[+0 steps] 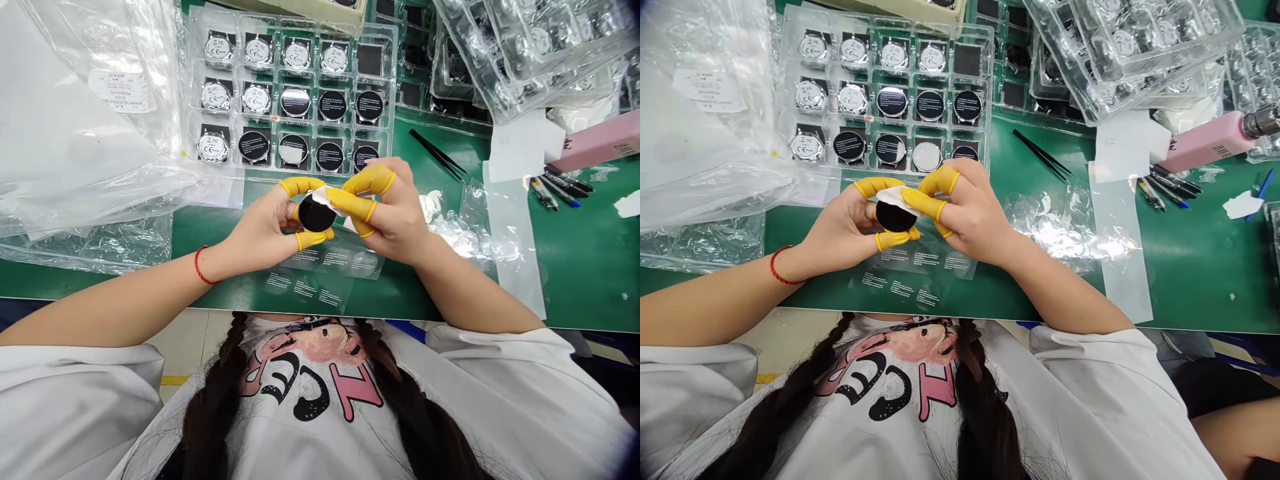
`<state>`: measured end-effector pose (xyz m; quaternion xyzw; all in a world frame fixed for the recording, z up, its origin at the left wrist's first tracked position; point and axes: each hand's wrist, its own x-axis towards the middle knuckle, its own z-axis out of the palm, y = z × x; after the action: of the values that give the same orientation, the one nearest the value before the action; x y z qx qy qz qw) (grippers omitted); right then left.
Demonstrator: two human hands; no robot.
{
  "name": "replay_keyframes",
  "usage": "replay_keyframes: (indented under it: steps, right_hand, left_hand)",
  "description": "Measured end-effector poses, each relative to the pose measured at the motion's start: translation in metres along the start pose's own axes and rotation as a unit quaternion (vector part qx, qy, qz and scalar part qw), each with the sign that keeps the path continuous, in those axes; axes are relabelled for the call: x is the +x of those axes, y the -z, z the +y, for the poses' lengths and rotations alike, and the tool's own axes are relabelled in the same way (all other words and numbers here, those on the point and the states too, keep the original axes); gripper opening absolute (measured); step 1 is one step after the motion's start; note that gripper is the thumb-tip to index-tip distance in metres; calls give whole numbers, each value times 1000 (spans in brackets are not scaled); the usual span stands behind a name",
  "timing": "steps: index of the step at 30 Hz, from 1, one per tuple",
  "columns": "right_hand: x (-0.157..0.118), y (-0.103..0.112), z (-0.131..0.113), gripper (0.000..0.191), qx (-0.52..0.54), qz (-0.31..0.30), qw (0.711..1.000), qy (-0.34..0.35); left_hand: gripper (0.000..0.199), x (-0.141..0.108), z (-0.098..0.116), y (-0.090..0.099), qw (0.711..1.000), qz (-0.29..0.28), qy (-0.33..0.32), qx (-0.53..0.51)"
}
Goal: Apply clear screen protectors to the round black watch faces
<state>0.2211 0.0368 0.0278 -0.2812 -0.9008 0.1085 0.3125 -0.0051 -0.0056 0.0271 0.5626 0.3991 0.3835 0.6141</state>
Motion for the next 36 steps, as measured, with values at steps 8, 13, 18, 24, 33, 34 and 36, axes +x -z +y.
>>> replay_keyframes:
  steps: [8,13,18,24,33,34,36]
  right_hand:
    - [-5,1,-6,26,-38,-1,999,32]
    - [-6,-3,-9,27,-71,29,990,120]
    - [-2,3,-24,23,-59,37,986,152]
    - [-16,63,-15,27,-156,183,962,-132]
    - [3,28,-25,14,59,0,969,-240]
    - [8,21,-30,12,101,-12,962,-252]
    - [15,12,-36,11,155,-23,947,-279]
  left_hand:
    - [60,3,-1,4,1000,26,-5,7]
    - [62,6,-2,7,999,26,-23,24]
    - [59,5,-4,9,999,22,-29,24]
    - [57,2,-14,5,991,29,-125,27]
    - [61,-3,-16,-5,986,68,-141,56]
    - [63,-3,-16,-5,987,68,-131,62]
    - [66,-3,-17,-5,988,69,-116,76]
